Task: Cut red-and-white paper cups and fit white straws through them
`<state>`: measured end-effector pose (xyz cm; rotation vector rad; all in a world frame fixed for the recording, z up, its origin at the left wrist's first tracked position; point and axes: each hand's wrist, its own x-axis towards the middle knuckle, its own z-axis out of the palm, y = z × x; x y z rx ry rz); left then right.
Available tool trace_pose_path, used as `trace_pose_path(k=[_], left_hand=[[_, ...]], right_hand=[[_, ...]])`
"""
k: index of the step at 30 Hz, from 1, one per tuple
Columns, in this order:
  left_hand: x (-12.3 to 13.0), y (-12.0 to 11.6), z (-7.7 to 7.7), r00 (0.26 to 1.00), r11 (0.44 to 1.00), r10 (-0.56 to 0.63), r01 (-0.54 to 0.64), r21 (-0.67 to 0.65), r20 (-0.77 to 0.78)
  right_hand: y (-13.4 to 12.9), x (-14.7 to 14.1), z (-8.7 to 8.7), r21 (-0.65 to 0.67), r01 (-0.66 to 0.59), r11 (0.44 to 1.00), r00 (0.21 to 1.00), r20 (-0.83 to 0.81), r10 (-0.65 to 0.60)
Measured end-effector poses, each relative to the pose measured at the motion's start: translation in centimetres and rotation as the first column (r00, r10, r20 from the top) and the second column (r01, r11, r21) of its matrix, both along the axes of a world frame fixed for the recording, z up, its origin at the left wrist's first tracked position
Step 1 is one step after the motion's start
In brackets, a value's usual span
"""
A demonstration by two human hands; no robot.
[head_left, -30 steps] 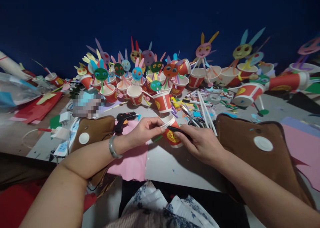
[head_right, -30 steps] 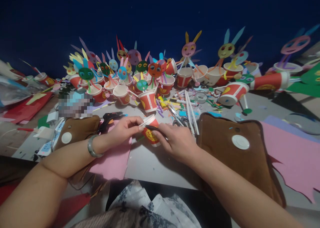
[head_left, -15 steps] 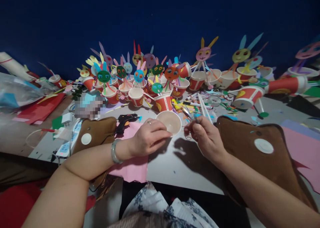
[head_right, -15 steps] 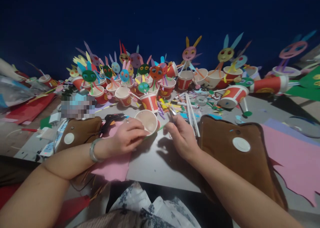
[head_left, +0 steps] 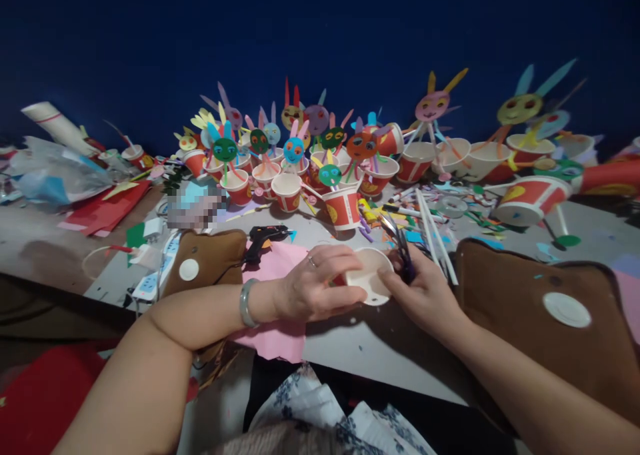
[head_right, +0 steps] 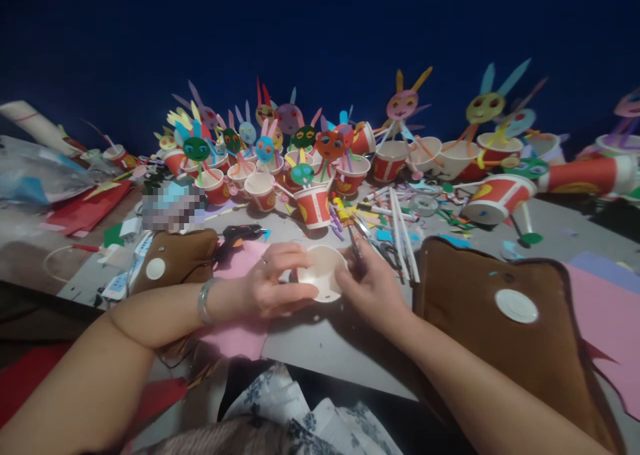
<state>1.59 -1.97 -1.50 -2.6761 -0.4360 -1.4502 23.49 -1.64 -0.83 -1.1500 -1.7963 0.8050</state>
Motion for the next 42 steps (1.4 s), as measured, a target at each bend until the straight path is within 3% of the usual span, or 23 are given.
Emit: trace_pose_path(k=[3,6,11,15,18,21,24,28,34,38,42], left_hand=[[0.0,0.3,0.0,0.997,0.978,-0.059,0.068,-0.197,0.052],[-0.1,0.6,0.2,0.992,0.893,-0.121,0.121,-0.434,0.026],[-0.2,0.6,0.2,0.988,0.789,-0.143,0.146,-0.596,0.052],[-0.1,0.3,0.1,0.981,0.602,-0.059,0.181,-0.777,0.183],[0.1,0.1,0.1,0.951,0.416,0.043,0.262,-0.871,0.306],[0.5,0.0,0.5,0.902,0.242,0.138,0.370,-0.897,0.409],[0.6,0.1,0.9,0.869,0.149,0.203,0.429,-0.891,0.452],[0.6,0.1,1.5,0.859,0.105,0.236,0.442,-0.891,0.454],[0.6,0.0,2.0,0.834,0.122,0.247,0.479,-0.869,0.494],[0.6,0.3,1.7,0.831,0.109,0.260,0.481,-0.870,0.491],[0.7,0.4,1.6,0.812,0.109,0.278,0.504,-0.857,0.513]], right_hand=[[-0.2,0.1,-0.1,0.117,0.037,0.992,0.997,0.056,-0.044],[-0.3,0.3,-0.3,0.222,0.049,0.974,0.992,0.105,-0.074],[0.1,0.3,-0.3,0.216,0.095,0.972,0.990,0.086,-0.116],[0.3,0.5,0.0,0.113,0.099,0.989,0.995,-0.034,-0.096],[0.3,0.9,-0.4,0.084,0.003,0.996,0.993,-0.119,0.007],[0.3,1.1,-1.2,0.041,-0.010,0.999,0.995,-0.098,0.014],[0.3,0.9,-1.8,-0.025,-0.003,1.000,1.000,-0.025,0.002],[0.3,0.5,-1.6,-0.043,-0.032,0.999,0.999,0.025,0.033],[0.2,0.0,-0.3,-0.149,-0.113,0.982,0.989,-0.108,0.097],[0.2,0.0,-0.2,-0.329,-0.207,0.921,0.959,-0.254,0.125],[0.2,0.1,-0.6,-0.445,-0.276,0.852,0.904,-0.420,0.073]])
